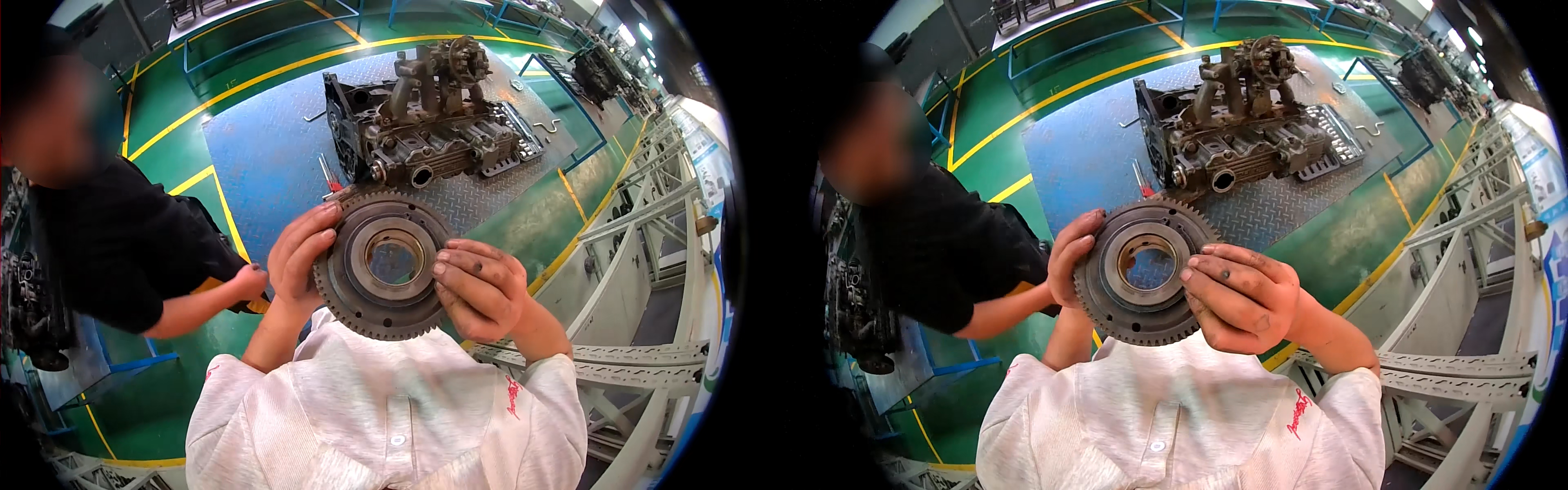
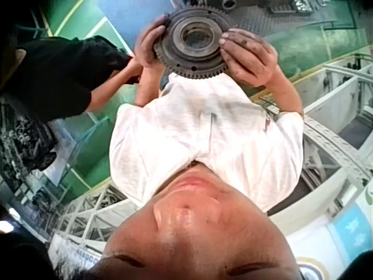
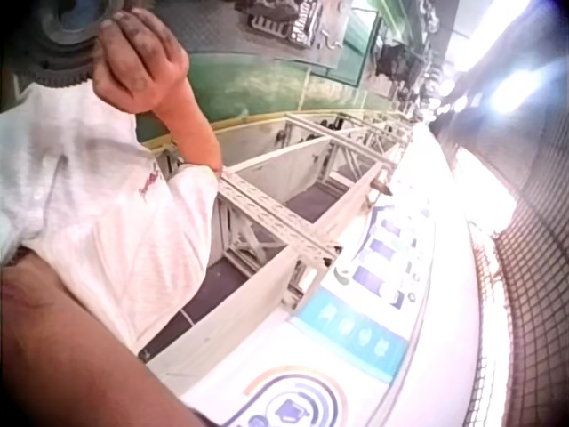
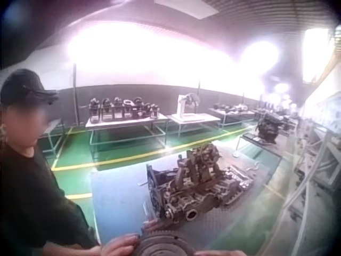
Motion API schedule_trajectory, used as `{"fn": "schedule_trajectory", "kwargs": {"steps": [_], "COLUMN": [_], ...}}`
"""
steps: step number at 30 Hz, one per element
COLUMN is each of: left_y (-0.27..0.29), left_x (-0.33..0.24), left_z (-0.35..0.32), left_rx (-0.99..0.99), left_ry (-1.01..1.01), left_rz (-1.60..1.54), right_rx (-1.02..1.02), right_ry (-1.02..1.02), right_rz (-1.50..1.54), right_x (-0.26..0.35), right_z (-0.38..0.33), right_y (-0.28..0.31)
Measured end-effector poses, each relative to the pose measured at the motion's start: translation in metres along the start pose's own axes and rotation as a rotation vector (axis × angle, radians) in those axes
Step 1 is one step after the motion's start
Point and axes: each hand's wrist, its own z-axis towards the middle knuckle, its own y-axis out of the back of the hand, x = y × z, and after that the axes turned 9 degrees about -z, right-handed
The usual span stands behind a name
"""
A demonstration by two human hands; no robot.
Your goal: The person fits and removes gears on an engine assembly by hand, retrieves components from a shelf, closes a socket set case, and handles a set of hex keys.
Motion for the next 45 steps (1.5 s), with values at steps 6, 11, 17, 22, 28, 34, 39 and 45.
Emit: {"fn": "schedule_trajectory", "kwargs": {"steps": [6, 11, 17, 22, 28, 34, 39, 45], "left_y": [-0.001, -0.016, -0.008, -0.01, -0.034, -0.06, -0.103, -0.121], "left_x": [0.002, 0.011, 0.01, 0.028, 0.058, 0.077, 0.09, 0.127], "left_z": [-0.006, -0.037, -0.085, -0.105, -0.098, -0.108, -0.129, -0.162], "left_rx": [0.047, -0.057, 0.246, 0.176, 0.249, 0.142, -0.42, -1.093], "left_ry": [0.028, 0.241, 0.809, 0.96, 1.012, 0.898, 1.09, 1.266], "left_rz": [-0.054, -0.219, -0.555, -0.789, -0.869, -0.505, -0.859, -1.087], "right_rx": [-0.008, 0.207, 0.575, 0.783, 0.784, 0.646, 0.707, 0.629], "right_ry": [0.014, 0.132, 0.292, 0.485, 0.567, 0.616, 0.53, -0.2], "right_rz": [-0.051, -0.046, 0.108, 0.241, 0.384, 0.457, 0.462, 0.26], "right_x": [0.004, -0.002, -0.026, -0.04, -0.054, -0.086, -0.126, -0.199], "right_z": [0.002, 0.014, 0.014, -0.001, -0.012, -0.025, -0.038, -0.084], "right_y": [0.009, 0.002, -0.034, -0.074, -0.115, -0.149, -0.174, -0.158]}}
